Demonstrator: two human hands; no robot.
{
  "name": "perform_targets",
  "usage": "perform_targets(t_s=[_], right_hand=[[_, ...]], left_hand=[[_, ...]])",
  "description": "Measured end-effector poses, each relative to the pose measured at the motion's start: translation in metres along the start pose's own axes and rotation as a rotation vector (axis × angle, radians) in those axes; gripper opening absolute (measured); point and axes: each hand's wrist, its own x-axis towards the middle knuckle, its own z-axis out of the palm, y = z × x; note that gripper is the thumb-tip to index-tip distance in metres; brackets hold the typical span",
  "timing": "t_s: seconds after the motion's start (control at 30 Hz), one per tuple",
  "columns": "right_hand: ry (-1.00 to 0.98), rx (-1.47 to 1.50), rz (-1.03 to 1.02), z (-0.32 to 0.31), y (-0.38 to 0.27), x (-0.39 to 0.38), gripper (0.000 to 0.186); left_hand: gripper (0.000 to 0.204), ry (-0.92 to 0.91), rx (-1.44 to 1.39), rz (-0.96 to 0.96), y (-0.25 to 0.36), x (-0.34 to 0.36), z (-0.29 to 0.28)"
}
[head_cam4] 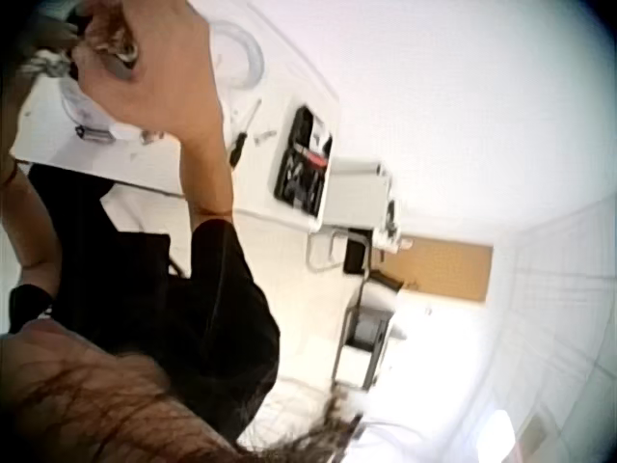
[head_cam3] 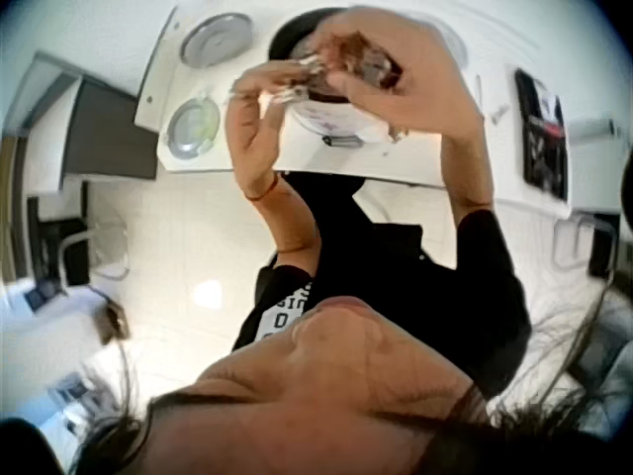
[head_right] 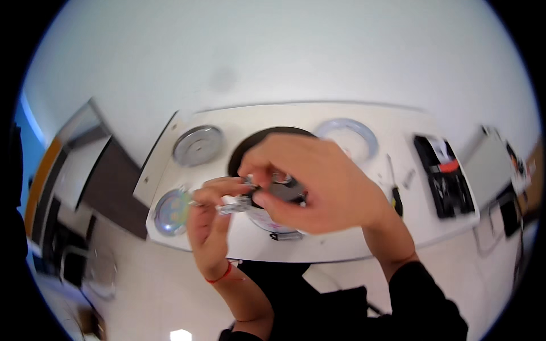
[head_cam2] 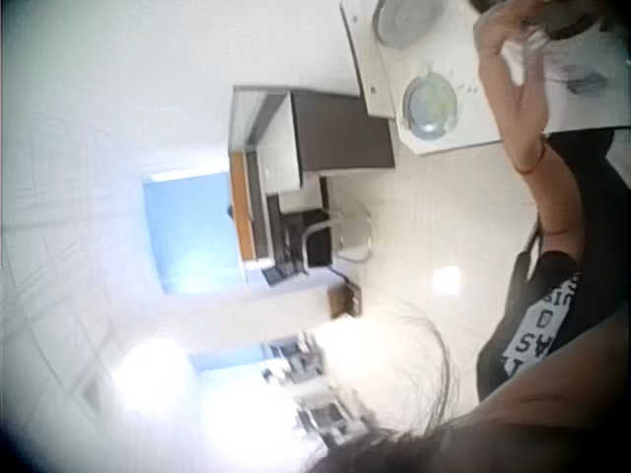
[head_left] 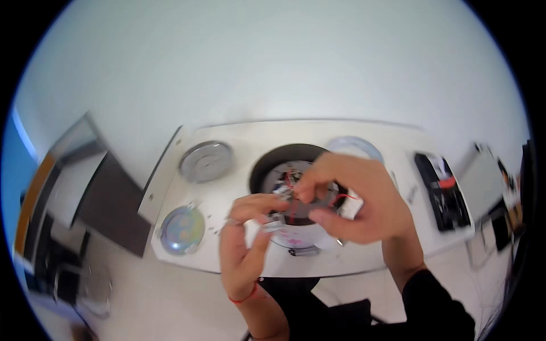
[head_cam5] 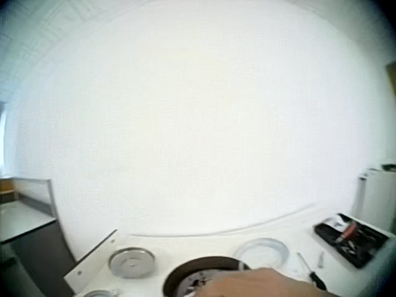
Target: The person repairs a rice cooker by removing the base, connecting wires, and securing internal components with a screwdriver. They manipulate the cooker's internal wiring and fasten parts to the base.
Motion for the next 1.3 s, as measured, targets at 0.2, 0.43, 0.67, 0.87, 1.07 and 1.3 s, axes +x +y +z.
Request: perform_targets(t_s=[0.2, 0.43, 0.67, 0.87, 1.07, 1.3], right_hand=[[0.485, -0.481, 0.252, -0.044, 0.022, -0.095, 0.017], [0.506, -1.075, 0.97, -0.035, 0.063, -0.258, 0.062], [0.469, -1.153, 1.032, -0.036, 0.077, -0.27, 0.069], [0.518, -1.065, 0.823, -0.042, 0.075, -0.232, 0.056], [0.516, -1.196, 0.917, -0.033, 0.081, -0.268, 0.06], [0.414, -0.998, 0.91, -0.039, 0.08, -0.282, 0.06]], left_hand=[[0.01, 0.002, -0.029, -0.031, 0.012, -0.002, 0.0], [0.013, 0.098, 0.165, -0.226, 0.003, -0.007, -0.006], [0.014, 0.155, 0.266, -0.218, 0.008, 0.002, 0.0], [0.014, 0.098, -0.014, -0.058, -0.006, -0.002, -0.009], [0.019, 0.199, -0.404, -0.114, -0.013, 0.003, 0.005], [0.022, 0.218, -0.258, -0.161, -0.021, 0.001, 0.006]])
